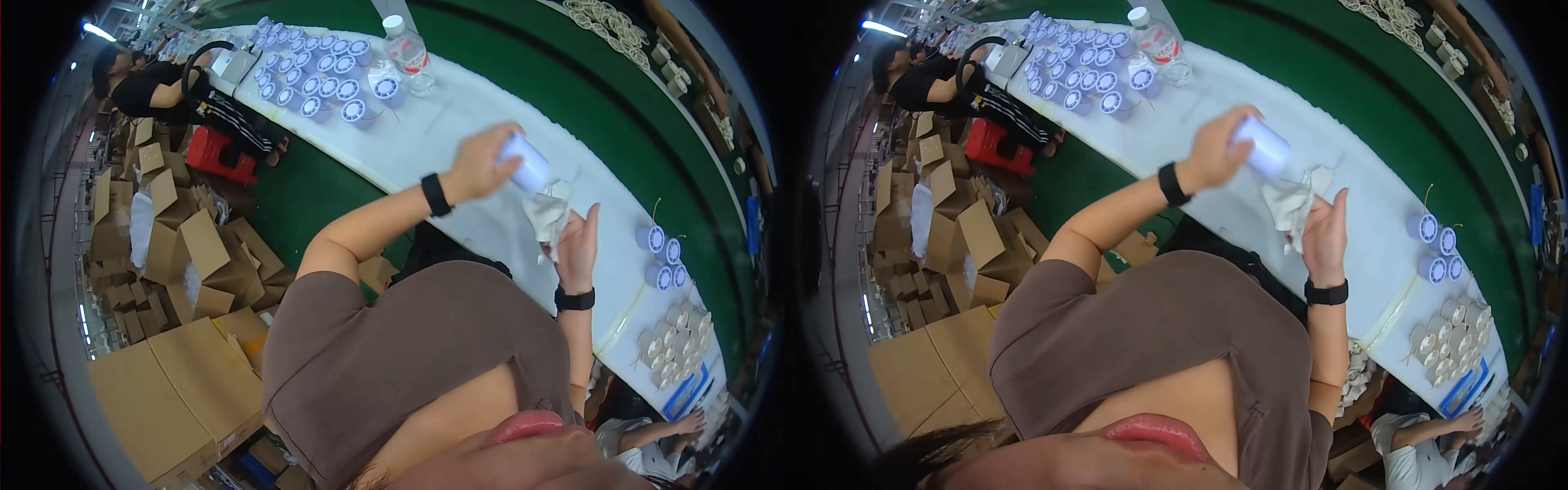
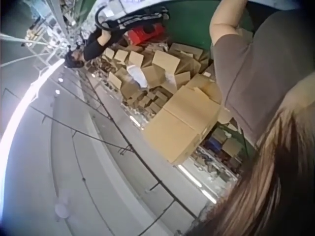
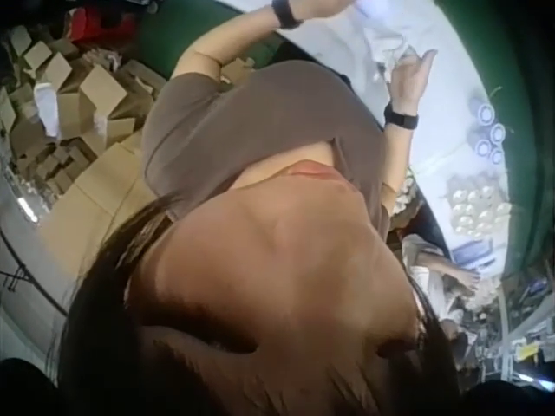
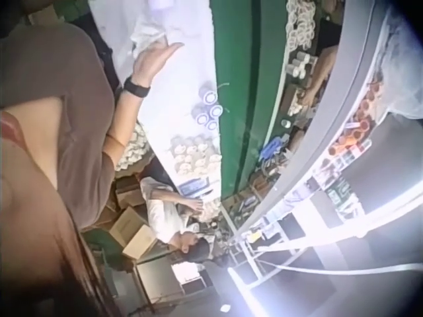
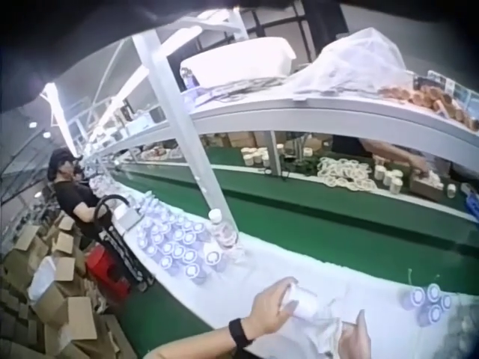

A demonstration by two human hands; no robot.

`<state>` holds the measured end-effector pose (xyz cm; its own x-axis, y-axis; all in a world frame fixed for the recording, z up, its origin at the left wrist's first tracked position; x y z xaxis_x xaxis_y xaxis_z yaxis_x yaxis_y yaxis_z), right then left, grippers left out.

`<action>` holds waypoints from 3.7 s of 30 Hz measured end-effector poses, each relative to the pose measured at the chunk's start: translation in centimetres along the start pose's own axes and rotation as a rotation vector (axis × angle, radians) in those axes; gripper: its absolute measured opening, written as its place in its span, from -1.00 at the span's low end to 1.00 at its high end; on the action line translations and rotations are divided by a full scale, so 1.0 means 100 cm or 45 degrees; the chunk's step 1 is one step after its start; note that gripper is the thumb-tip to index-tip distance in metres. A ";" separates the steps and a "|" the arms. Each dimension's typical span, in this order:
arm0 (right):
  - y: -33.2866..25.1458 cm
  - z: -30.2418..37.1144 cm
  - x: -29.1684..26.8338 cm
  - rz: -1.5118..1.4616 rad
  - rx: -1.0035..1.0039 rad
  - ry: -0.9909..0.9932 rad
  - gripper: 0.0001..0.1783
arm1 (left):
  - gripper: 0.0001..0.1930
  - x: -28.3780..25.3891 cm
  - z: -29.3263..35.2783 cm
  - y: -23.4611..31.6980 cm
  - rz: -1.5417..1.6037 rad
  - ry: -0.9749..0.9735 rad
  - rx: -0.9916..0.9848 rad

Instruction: Cleaning small electronic components with a cloth and organizing them onto a tray.

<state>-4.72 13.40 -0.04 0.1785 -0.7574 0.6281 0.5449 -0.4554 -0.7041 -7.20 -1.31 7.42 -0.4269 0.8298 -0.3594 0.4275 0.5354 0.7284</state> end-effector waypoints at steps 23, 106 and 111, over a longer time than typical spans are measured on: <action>-0.035 0.011 -0.008 0.274 -0.528 0.430 -0.60 | -0.72 0.097 0.046 -0.007 0.834 -0.573 -0.909; -0.082 0.106 -0.161 -0.360 -0.922 1.016 -0.70 | -0.47 0.235 0.079 0.030 0.877 -0.954 -1.146; -0.111 0.113 -0.045 1.992 -1.569 1.309 -0.65 | -0.49 0.232 0.100 0.034 1.008 -1.062 -1.414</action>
<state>-2.32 27.14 8.66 -0.7525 -0.4229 -0.5049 -0.2512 0.8929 -0.3736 -7.64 21.36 -4.29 0.3048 0.8795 0.3655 -0.6047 -0.1178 0.7877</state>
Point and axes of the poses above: each hand's wrist, its own z-axis away from the middle knuckle, its own x-axis out of the palm, y = z × x, the point moved 10 cm from there along -z, towards the middle knuckle, and after that the axes turned 14 degrees about y, right-handed, at the moved point
